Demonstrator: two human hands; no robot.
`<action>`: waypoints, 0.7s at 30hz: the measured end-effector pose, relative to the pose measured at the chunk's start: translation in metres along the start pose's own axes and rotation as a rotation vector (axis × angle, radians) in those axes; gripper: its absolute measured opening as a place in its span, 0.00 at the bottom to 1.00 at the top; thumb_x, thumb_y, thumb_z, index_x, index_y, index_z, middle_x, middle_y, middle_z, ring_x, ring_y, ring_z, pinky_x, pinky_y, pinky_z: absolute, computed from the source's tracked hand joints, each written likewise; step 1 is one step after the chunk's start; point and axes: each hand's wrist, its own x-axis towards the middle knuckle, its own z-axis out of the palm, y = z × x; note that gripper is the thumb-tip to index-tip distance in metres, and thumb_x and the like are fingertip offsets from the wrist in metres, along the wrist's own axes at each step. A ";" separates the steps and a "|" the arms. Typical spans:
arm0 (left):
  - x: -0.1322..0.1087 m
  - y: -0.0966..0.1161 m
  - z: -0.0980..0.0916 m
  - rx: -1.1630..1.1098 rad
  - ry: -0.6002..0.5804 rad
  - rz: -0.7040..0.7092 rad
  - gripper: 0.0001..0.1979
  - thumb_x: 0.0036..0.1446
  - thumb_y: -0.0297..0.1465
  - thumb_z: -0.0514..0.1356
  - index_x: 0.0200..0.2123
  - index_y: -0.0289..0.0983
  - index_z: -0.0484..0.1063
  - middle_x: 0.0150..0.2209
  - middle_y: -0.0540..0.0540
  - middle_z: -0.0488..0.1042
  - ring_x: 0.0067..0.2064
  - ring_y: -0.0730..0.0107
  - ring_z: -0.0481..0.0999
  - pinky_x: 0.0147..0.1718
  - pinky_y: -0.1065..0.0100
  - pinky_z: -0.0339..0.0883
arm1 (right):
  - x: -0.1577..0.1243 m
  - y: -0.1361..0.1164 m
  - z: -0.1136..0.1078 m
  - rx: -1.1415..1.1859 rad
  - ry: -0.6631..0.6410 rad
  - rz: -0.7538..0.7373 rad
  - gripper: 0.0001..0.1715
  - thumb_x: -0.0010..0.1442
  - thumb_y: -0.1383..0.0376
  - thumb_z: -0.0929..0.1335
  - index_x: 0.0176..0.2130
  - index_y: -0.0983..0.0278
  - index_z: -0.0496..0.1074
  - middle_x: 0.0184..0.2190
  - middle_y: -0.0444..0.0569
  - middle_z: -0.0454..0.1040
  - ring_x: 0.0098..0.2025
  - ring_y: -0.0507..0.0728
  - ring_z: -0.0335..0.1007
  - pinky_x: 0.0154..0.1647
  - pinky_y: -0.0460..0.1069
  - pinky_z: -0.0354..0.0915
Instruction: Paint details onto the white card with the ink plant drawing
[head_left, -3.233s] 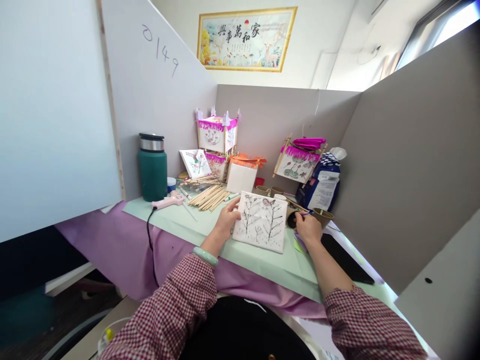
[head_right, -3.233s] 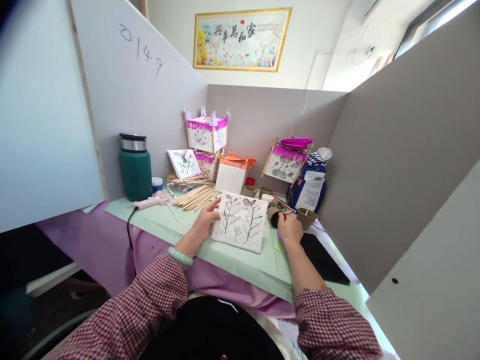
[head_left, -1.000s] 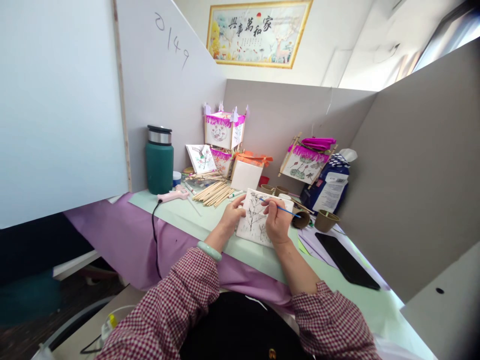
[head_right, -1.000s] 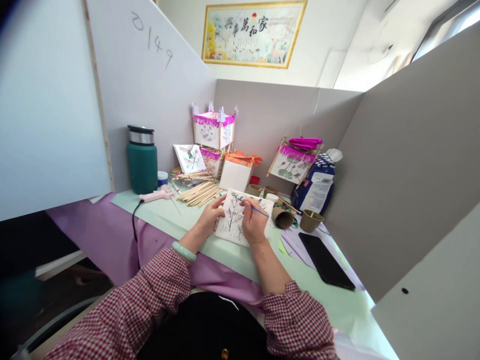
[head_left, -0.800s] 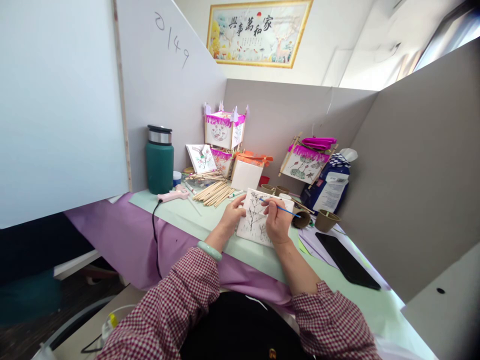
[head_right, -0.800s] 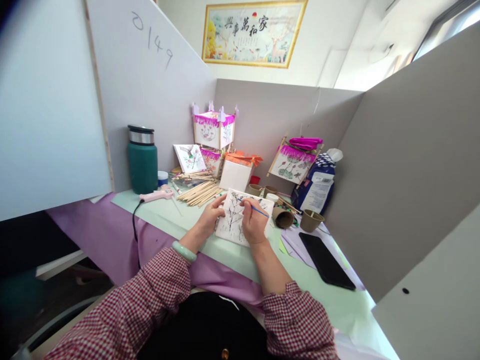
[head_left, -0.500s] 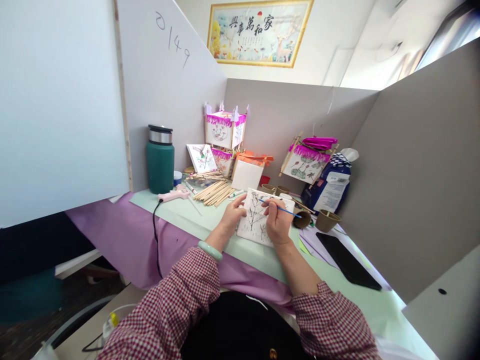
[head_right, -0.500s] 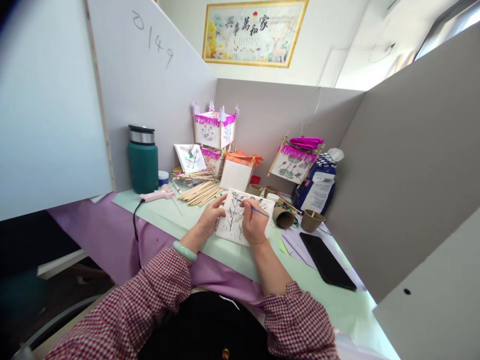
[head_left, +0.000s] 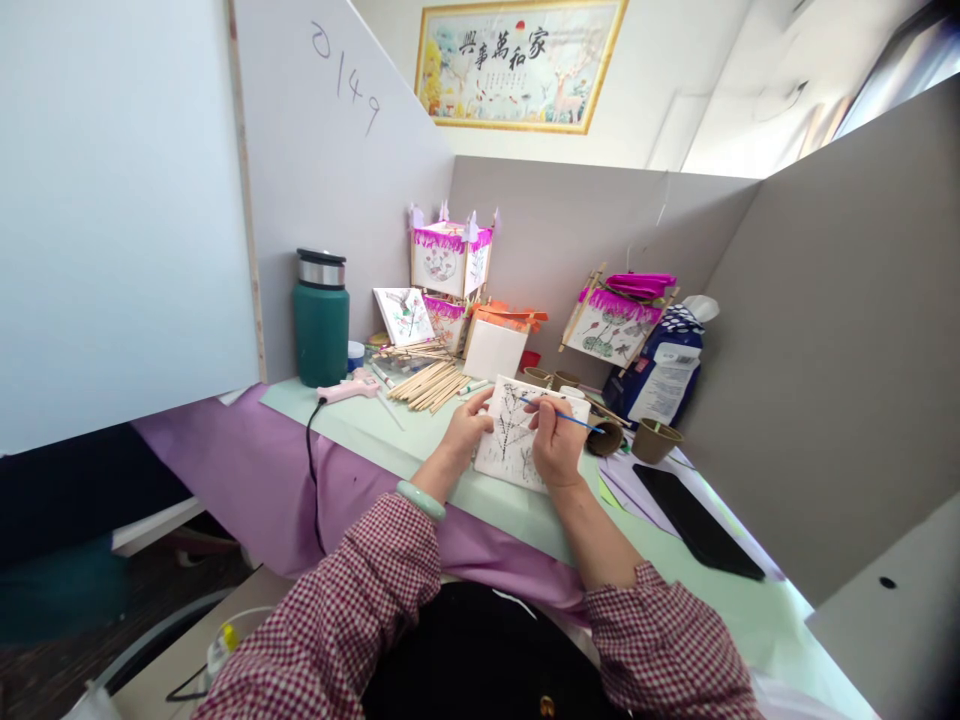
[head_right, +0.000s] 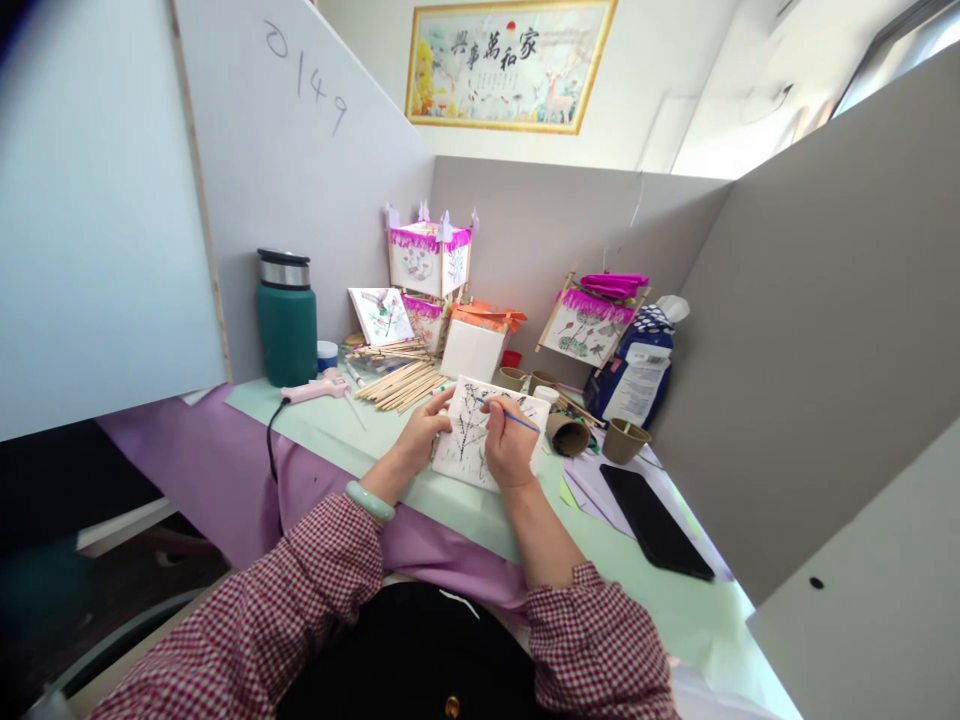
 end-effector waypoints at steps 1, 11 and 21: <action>0.000 0.000 0.000 0.001 0.001 0.001 0.39 0.32 0.21 0.55 0.54 0.36 0.76 0.35 0.49 0.74 0.34 0.69 0.69 0.32 0.72 0.62 | 0.000 0.000 0.000 -0.001 0.001 0.002 0.15 0.71 0.61 0.59 0.37 0.62 0.70 0.28 0.44 0.76 0.22 0.50 0.67 0.31 0.48 0.65; 0.002 -0.001 -0.001 0.018 0.025 0.012 0.38 0.32 0.21 0.56 0.53 0.36 0.76 0.38 0.48 0.75 0.37 0.68 0.69 0.34 0.73 0.62 | 0.002 0.001 0.002 0.013 0.018 0.017 0.15 0.70 0.60 0.59 0.38 0.62 0.71 0.28 0.45 0.77 0.23 0.51 0.67 0.32 0.49 0.66; 0.001 -0.001 0.000 0.018 0.016 0.003 0.38 0.33 0.21 0.55 0.53 0.37 0.76 0.38 0.48 0.75 0.37 0.67 0.70 0.33 0.71 0.63 | -0.001 0.003 0.001 0.003 -0.005 0.020 0.17 0.71 0.59 0.58 0.37 0.62 0.71 0.28 0.45 0.76 0.23 0.52 0.68 0.32 0.49 0.66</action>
